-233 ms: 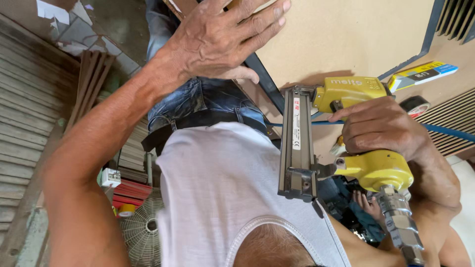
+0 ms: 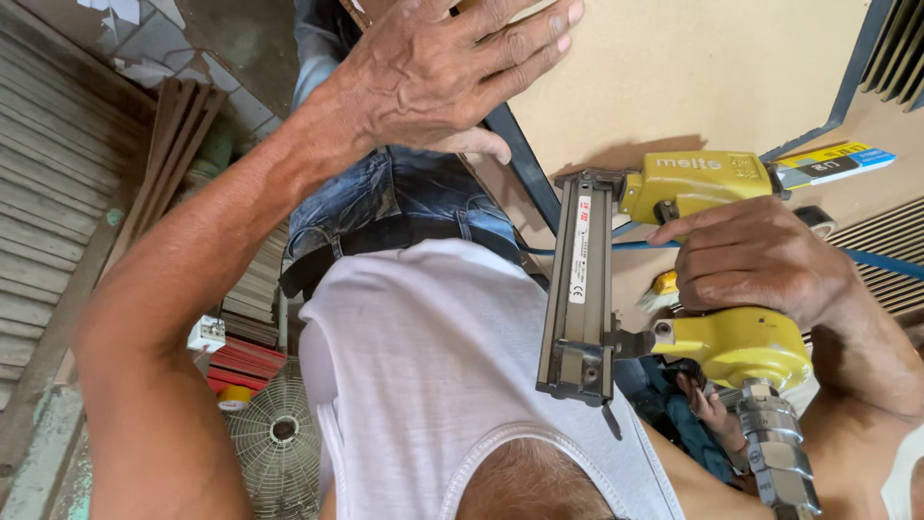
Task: The person holds a wooden panel with a dark frame strip laid along its edge and uses a pneumatic nail gun to fasten the strip to the panel, working along the sides. Finished framed panels are stacked on the workbench as the person moves each completed one aside and pulls up the next panel.
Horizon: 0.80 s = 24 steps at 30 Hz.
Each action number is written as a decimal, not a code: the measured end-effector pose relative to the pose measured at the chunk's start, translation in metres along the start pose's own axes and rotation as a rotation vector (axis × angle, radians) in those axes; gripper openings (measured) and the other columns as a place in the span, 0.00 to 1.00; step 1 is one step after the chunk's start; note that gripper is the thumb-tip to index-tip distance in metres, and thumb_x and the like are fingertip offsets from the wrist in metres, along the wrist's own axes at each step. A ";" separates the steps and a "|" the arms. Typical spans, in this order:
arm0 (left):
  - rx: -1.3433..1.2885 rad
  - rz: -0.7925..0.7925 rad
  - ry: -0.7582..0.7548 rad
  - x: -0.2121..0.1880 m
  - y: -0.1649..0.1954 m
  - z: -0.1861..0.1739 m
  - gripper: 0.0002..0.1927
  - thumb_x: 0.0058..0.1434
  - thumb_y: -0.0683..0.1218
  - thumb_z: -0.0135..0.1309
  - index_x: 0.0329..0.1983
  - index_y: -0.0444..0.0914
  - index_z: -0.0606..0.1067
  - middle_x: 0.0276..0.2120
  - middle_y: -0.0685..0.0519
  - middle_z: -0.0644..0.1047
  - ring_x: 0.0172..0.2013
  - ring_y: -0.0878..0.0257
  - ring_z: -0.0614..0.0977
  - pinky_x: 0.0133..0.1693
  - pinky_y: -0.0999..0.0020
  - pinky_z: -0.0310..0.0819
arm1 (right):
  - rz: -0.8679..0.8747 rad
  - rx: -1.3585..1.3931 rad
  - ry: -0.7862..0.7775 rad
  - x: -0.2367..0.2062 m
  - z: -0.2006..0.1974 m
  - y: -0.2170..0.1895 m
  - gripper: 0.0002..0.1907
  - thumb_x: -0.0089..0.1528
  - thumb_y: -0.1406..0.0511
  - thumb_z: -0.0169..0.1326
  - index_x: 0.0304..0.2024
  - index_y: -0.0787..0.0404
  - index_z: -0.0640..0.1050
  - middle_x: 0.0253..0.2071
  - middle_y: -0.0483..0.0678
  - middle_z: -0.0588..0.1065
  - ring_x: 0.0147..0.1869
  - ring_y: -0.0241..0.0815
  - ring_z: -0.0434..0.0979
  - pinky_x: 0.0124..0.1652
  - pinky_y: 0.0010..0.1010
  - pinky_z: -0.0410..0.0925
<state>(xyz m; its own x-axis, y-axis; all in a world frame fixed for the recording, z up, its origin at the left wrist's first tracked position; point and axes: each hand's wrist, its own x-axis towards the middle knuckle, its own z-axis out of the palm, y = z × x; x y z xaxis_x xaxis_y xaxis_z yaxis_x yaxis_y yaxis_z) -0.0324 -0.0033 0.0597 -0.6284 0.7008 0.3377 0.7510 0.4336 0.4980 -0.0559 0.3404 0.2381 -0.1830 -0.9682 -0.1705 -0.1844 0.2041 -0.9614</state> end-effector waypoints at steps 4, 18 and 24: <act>0.055 0.002 0.001 -0.007 0.005 -0.005 0.57 0.40 0.72 0.64 0.69 0.36 0.71 0.73 0.51 0.65 0.72 0.58 0.66 0.71 0.49 0.53 | -0.031 0.035 -0.020 0.004 0.004 0.006 0.09 0.52 0.61 0.63 0.25 0.59 0.79 0.21 0.46 0.78 0.26 0.40 0.81 0.50 0.55 0.76; 0.123 0.073 -0.057 -0.014 0.005 -0.016 0.49 0.50 0.72 0.63 0.66 0.35 0.72 0.72 0.49 0.66 0.74 0.52 0.63 0.74 0.46 0.49 | 0.189 0.036 0.558 -0.009 0.058 -0.041 0.16 0.50 0.59 0.63 0.22 0.63 0.74 0.20 0.48 0.72 0.27 0.41 0.78 0.50 0.48 0.77; 0.159 -0.159 -0.035 0.008 -0.040 -0.056 0.42 0.65 0.69 0.63 0.70 0.38 0.70 0.73 0.43 0.65 0.73 0.43 0.62 0.72 0.38 0.47 | 0.171 0.022 1.508 -0.095 0.211 -0.009 0.12 0.58 0.73 0.63 0.35 0.63 0.70 0.28 0.49 0.71 0.31 0.45 0.76 0.46 0.45 0.73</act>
<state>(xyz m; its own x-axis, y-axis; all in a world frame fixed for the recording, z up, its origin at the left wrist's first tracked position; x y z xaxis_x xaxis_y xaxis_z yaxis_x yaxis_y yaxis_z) -0.0786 -0.0472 0.0874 -0.7362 0.6346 0.2354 0.6672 0.6220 0.4098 0.1672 0.3999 0.2175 -0.9896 0.1170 0.0832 -0.0475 0.2797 -0.9589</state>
